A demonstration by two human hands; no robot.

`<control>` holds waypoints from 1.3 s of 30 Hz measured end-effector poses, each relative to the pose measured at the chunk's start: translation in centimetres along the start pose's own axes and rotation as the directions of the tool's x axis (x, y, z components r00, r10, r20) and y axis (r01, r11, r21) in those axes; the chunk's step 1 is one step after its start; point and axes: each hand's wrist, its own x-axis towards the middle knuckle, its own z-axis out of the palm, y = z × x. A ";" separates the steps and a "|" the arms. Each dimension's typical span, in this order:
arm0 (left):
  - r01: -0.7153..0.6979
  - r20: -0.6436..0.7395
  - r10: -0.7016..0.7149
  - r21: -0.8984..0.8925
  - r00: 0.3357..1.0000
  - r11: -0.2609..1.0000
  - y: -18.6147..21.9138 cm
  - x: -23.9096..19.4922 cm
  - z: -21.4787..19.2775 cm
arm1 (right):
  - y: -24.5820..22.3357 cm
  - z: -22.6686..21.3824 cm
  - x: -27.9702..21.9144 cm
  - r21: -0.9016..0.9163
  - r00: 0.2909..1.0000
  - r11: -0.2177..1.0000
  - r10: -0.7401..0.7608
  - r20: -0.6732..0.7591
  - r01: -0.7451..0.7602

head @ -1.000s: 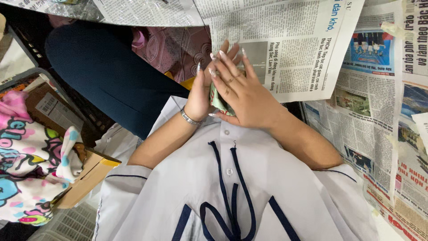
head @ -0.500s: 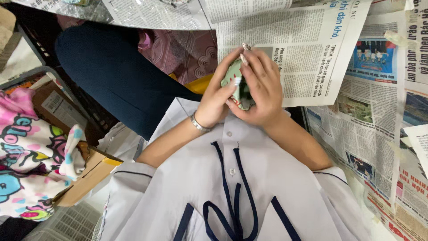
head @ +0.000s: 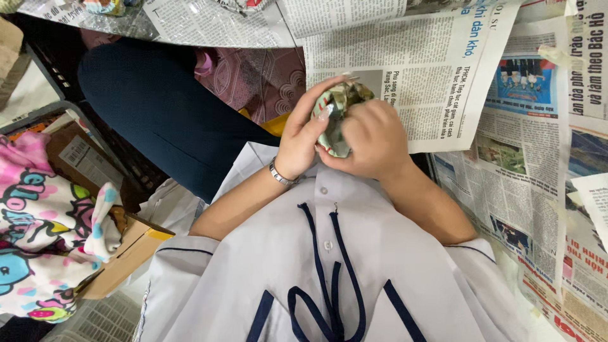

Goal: The person wraps small cylindrical objects with newspaper, using a small bowl as a mold and green scissors to cut the paper. They roll the newspaper around the bowl, tuck the ends, and place the finished wrapped items on a nearby table.

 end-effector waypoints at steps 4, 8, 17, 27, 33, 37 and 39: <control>-0.173 0.153 0.131 0.300 0.980 0.938 1.1 0.5 -0.6 | -0.2 -1.1 1.3 0.055 0.985 0.993 -0.109 0.134 0.103; -0.237 0.182 0.173 0.426 0.968 0.873 1.8 1.0 -0.9 | -0.4 -1.9 2.8 0.217 0.971 0.974 -0.105 0.216 0.057; -0.031 0.059 0.011 0.356 0.998 0.934 1.7 1.4 -1.9 | -0.2 -0.4 4.0 0.276 0.962 0.960 -0.115 0.246 0.045; 0.021 -0.132 -0.039 -0.136 0.991 0.990 -1.6 1.3 -3.5 | 0.0 0.5 3.1 -0.077 0.990 0.991 -0.116 -0.080 0.110; -0.030 -0.137 0.011 -0.137 0.991 0.990 -2.1 1.0 -4.3 | 0.1 0.9 4.3 -0.004 0.961 1.000 0.022 0.277 -0.022; -0.078 -0.025 0.083 0.177 0.996 0.981 -1.7 0.9 -5.4 | 0.1 1.0 4.4 -0.080 0.950 0.997 0.015 0.313 0.011; -0.072 -0.020 0.078 0.204 0.997 0.976 -1.7 0.9 -5.6 | 0.5 1.5 4.4 -0.098 0.944 0.995 0.016 0.330 0.017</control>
